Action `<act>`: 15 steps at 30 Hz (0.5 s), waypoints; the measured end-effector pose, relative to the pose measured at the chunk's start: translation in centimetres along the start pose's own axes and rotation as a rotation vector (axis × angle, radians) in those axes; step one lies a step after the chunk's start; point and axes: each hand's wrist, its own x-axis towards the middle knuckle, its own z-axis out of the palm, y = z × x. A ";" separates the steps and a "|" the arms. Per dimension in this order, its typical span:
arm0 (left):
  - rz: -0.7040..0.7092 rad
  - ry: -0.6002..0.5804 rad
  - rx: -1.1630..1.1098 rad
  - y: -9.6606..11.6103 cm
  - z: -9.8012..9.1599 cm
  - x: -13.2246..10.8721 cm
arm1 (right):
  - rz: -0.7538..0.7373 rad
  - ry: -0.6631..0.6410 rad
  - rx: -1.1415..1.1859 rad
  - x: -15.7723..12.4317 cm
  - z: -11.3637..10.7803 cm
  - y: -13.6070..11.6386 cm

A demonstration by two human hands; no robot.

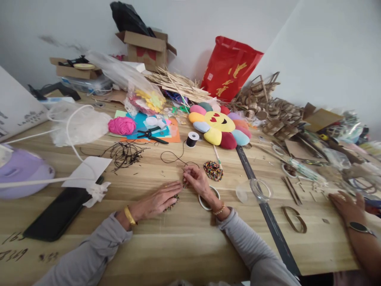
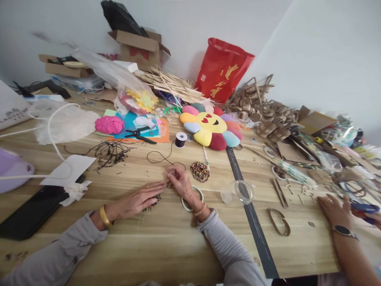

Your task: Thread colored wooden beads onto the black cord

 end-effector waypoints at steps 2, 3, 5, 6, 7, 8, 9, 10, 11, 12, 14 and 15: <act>-0.004 -0.020 -0.001 0.1 0.1 0.1 | -0.028 -0.023 -0.068 -0.2 0.0 0.0; -0.008 -0.032 -0.001 0.1 0.1 0.1 | -0.047 -0.029 -0.109 -0.3 0.0 -0.1; -0.011 -0.052 -0.002 0.3 0.2 0.1 | -0.088 -0.036 -0.191 -0.7 -0.1 -0.3; -0.010 -0.060 -0.003 0.3 0.2 0.1 | -0.106 -0.038 -0.228 -0.8 -0.1 -0.5; -0.008 -0.066 -0.005 0.4 0.3 0.2 | -0.121 -0.040 -0.260 -1.1 -0.1 -0.7; -0.005 -0.070 -0.007 0.5 0.3 0.2 | -0.137 -0.042 -0.287 -1.3 0.0 -1.0; -0.003 -0.072 -0.011 0.6 0.3 0.1 | -0.152 -0.044 -0.313 -1.6 0.0 -1.2; -0.002 -0.074 -0.016 0.7 0.2 0.2 | -0.165 -0.050 -0.332 -1.9 0.1 -1.4; -0.002 -0.078 -0.023 0.9 0.2 0.2 | -0.179 -0.062 -0.344 -2.2 0.1 -1.6; -0.004 -0.082 -0.033 1.0 0.1 0.2 | -0.193 -0.073 -0.356 -2.5 0.2 -1.8; -0.013 -0.085 -0.065 1.2 -0.1 0.3 | -0.221 -0.085 -0.386 -2.9 0.4 -2.0; -0.021 -0.084 -0.090 1.3 -0.2 0.3 | -0.233 -0.085 -0.406 -3.1 0.4 -2.0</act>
